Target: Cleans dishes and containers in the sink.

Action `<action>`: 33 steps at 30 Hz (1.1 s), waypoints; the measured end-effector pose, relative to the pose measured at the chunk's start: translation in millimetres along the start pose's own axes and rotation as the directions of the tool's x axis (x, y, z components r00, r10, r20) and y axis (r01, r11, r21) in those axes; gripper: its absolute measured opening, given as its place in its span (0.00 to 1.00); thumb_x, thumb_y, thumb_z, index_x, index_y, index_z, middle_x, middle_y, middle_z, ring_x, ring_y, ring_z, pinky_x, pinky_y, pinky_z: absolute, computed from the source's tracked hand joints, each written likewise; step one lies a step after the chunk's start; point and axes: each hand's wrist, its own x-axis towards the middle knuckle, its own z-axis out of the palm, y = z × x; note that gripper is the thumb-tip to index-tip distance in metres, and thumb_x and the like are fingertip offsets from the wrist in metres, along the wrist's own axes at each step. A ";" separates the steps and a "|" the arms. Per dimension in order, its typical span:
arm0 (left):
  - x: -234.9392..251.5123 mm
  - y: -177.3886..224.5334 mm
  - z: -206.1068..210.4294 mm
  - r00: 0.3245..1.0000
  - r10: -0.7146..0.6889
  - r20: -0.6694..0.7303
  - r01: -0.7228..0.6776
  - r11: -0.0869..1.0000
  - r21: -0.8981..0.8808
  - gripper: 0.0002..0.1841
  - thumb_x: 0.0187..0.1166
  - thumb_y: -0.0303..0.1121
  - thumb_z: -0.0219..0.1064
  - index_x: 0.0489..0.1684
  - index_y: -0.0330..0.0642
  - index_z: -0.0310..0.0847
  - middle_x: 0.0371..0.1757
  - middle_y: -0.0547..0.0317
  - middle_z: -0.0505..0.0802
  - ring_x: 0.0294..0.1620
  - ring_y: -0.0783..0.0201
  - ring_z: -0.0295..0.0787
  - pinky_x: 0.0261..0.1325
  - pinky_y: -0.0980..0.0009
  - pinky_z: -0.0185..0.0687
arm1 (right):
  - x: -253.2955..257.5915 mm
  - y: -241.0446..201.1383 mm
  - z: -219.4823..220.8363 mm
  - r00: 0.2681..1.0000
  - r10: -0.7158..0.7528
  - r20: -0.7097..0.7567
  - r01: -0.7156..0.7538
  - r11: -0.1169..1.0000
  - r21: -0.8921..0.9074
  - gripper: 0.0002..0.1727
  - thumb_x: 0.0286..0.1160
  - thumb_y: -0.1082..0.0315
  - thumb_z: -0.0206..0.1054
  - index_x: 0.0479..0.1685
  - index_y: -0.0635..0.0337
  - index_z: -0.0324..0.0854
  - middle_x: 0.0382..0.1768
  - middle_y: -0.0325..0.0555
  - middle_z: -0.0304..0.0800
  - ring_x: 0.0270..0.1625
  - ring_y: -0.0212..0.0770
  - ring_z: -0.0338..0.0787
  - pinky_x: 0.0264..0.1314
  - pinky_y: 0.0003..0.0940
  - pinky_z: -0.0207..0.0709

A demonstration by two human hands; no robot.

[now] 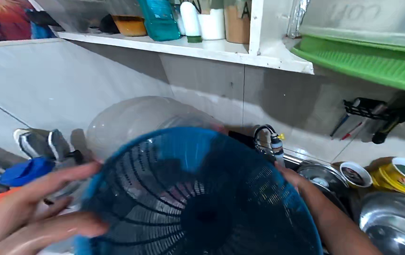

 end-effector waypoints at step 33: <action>48.2 -277.3 333.3 0.995 0.090 0.048 -0.082 0.987 -0.135 0.19 0.51 0.33 0.87 0.38 0.40 0.85 0.77 0.33 0.80 0.74 0.48 0.84 0.66 0.57 0.87 | -213.1 63.3 -110.2 0.830 -0.185 -0.526 0.418 0.831 0.368 0.37 0.83 0.30 0.50 0.78 0.47 0.75 0.62 0.47 0.91 0.63 0.49 0.92 0.65 0.59 0.86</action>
